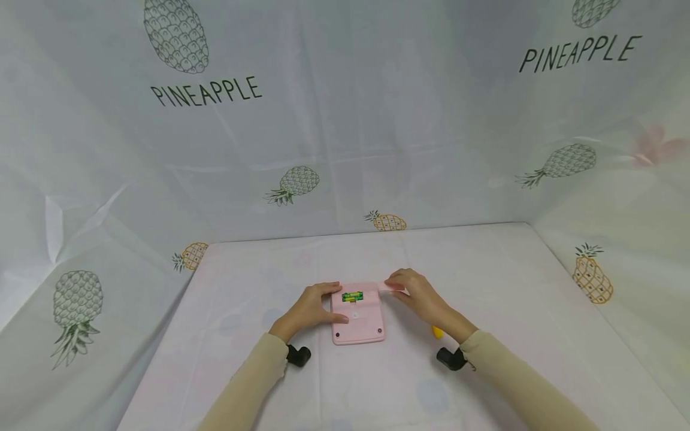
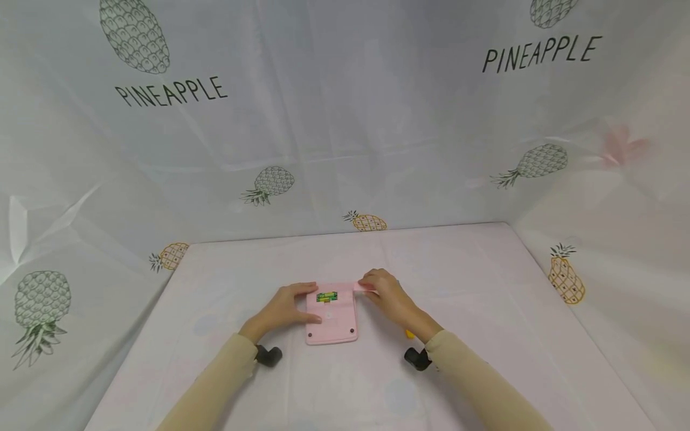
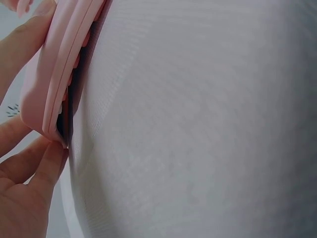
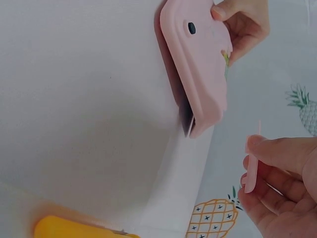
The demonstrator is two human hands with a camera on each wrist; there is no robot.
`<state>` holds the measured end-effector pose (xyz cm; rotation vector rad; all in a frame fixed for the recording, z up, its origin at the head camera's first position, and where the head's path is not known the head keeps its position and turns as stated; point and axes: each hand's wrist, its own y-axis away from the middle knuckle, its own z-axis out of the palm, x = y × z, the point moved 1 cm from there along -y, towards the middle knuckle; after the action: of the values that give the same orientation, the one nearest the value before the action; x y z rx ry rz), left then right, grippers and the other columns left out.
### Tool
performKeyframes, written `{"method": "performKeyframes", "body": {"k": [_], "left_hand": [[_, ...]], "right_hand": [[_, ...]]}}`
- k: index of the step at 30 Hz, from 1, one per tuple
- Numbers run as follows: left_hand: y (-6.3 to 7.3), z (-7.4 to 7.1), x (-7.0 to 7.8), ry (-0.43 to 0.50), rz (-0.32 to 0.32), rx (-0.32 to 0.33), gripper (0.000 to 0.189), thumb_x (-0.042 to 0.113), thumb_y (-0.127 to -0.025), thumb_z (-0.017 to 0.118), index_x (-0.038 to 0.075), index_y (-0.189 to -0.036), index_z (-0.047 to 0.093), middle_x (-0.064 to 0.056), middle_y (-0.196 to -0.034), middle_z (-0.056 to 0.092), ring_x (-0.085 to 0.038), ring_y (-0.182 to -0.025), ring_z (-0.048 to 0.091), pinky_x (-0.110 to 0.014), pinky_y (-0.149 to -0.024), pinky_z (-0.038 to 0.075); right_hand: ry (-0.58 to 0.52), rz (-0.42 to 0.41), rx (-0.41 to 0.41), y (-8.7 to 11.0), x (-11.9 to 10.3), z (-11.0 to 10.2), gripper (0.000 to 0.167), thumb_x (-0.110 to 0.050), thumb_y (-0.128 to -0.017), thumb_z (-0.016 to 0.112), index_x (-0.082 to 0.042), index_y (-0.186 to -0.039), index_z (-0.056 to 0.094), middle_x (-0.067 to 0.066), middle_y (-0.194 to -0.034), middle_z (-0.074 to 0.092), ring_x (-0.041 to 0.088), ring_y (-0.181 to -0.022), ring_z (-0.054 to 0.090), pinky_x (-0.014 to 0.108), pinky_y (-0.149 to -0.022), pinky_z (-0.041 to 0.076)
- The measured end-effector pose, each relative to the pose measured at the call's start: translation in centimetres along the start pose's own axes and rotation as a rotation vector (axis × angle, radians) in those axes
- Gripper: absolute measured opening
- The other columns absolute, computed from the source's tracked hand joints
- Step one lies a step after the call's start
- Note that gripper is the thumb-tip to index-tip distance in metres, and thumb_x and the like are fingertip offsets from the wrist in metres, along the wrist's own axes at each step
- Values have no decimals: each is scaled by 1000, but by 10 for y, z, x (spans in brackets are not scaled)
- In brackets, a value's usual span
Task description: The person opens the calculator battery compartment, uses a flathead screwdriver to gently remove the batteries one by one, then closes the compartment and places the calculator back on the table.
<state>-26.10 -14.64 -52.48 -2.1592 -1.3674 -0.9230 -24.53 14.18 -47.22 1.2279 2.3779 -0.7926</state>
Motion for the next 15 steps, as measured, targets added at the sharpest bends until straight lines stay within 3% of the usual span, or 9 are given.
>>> {"method": "performKeyframes", "body": {"k": [15], "left_hand": [[0,0,1,5,-6,6,89,43,-68,92,6,-140,57,-8,-149,50,-32,-141,39,-46,-115,34]], "right_hand": [[-10,-11,16,7,11,-8,29,6,-83,76,4,-111,72,10,-109,68,25,-98,64,39,-85,57]]}}
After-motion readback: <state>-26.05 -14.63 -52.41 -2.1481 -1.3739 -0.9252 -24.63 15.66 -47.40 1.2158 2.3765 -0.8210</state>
